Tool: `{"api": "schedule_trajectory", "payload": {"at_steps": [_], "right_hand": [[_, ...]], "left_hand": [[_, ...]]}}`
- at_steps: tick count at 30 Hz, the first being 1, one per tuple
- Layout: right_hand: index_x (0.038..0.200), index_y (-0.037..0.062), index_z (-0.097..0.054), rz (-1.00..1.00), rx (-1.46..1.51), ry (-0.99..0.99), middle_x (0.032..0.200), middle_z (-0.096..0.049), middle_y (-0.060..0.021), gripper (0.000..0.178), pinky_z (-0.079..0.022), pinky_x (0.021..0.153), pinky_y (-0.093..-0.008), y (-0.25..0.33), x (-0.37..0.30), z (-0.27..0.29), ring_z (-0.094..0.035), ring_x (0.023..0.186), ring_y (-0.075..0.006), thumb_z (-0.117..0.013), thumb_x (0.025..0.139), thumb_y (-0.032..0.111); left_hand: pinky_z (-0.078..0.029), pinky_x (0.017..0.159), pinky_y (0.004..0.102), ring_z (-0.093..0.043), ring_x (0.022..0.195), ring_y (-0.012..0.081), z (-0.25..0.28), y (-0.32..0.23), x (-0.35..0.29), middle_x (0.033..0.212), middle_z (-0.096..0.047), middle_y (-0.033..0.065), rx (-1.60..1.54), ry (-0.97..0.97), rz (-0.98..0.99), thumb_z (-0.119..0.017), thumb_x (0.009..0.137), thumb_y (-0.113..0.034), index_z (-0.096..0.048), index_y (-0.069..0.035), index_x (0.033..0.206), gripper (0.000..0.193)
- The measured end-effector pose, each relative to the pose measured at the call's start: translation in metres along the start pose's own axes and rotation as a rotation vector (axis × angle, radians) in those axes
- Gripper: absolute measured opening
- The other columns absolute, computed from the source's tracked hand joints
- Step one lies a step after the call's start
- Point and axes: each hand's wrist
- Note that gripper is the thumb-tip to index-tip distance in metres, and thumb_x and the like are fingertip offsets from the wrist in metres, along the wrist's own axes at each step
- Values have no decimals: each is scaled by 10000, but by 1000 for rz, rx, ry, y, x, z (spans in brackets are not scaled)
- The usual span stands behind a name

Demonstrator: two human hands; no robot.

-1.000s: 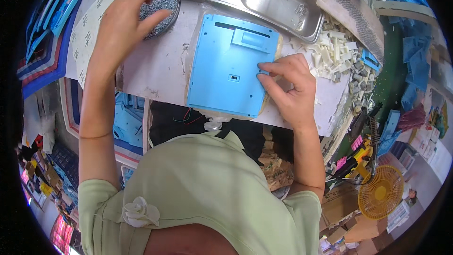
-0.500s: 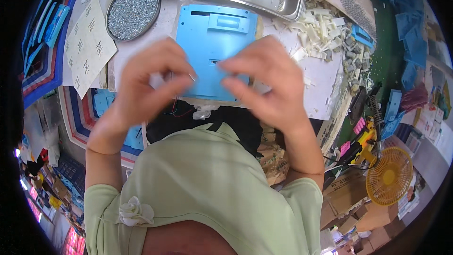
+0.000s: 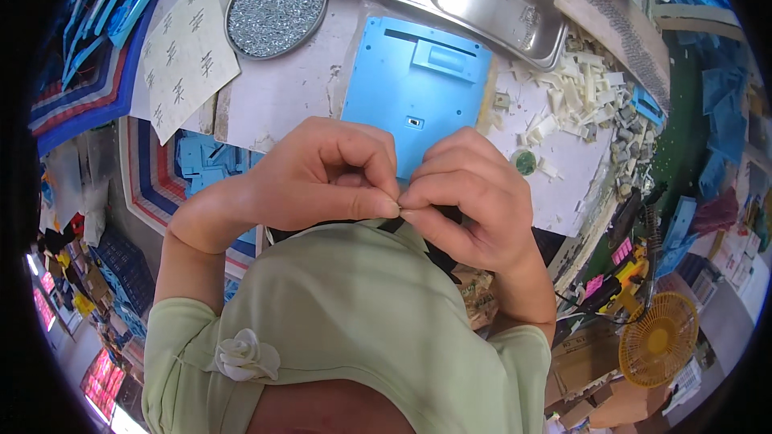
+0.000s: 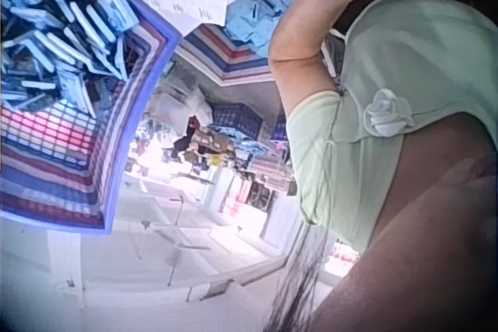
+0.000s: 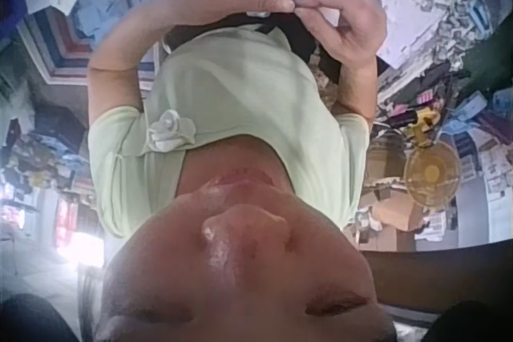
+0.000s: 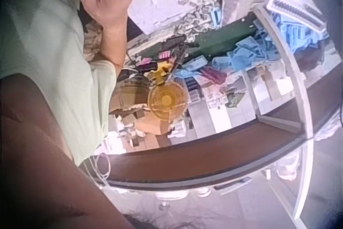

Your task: Soldering internal wiring and components into a blue plastic casing and then using an electric screwdriver to secure the device assembly.

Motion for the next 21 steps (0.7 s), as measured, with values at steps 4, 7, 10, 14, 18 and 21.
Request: {"api": "schedule_trajectory", "payload": {"at_steps": [4,7,10,14,18,21], "right_hand": [[899,39,-691,-14,-170,-66,817,-667,-75,182,-487,683,-358,-5,0,6,-612,760,-269,-790,753,-6],[877,46,-691,-175,-504,-42,810,-671,-71,166,-486,693,-366,-15,-14,26,-610,767,-276,-782,747,-2],[866,53,-689,-184,-547,12,792,-660,-66,157,-489,691,-369,-21,-22,19,-604,769,-264,-782,747,10],[869,59,-678,-149,-596,89,790,-638,-51,190,-492,689,-375,-21,-16,17,-595,769,-259,-784,716,18],[862,66,-674,-85,-630,174,806,-633,-49,202,-490,688,-380,-19,-10,18,-589,769,-262,-782,696,26],[918,44,-695,-66,-663,287,831,-671,-76,219,-496,683,-357,-14,-3,24,-595,767,-272,-790,725,0]], "left_hand": [[-463,693,265,-610,808,128,43,-8,4,885,-655,71,766,-242,-390,-746,862,-29,-697,22,922,93],[-511,807,359,-664,903,320,121,-1,-2,951,-682,120,1631,-808,-251,-758,851,-115,-716,-19,998,180],[-503,804,362,-655,886,299,135,9,-10,932,-676,119,1503,-747,-53,-735,869,-107,-713,-7,987,156],[-505,781,354,-651,842,274,136,15,-10,911,-666,125,1352,-763,-105,-725,885,-107,-699,17,959,146],[-507,769,367,-655,833,275,139,18,-10,904,-665,123,1342,-821,-136,-718,901,-131,-692,13,945,152],[-506,772,411,-660,846,305,148,21,-10,904,-669,119,1383,-835,-177,-703,909,-167,-695,-15,937,155]]}}
Point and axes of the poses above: each hand's wrist, its own x-axis towards the middle knuckle, its own z-axis out of the back of the hand, y = z × x
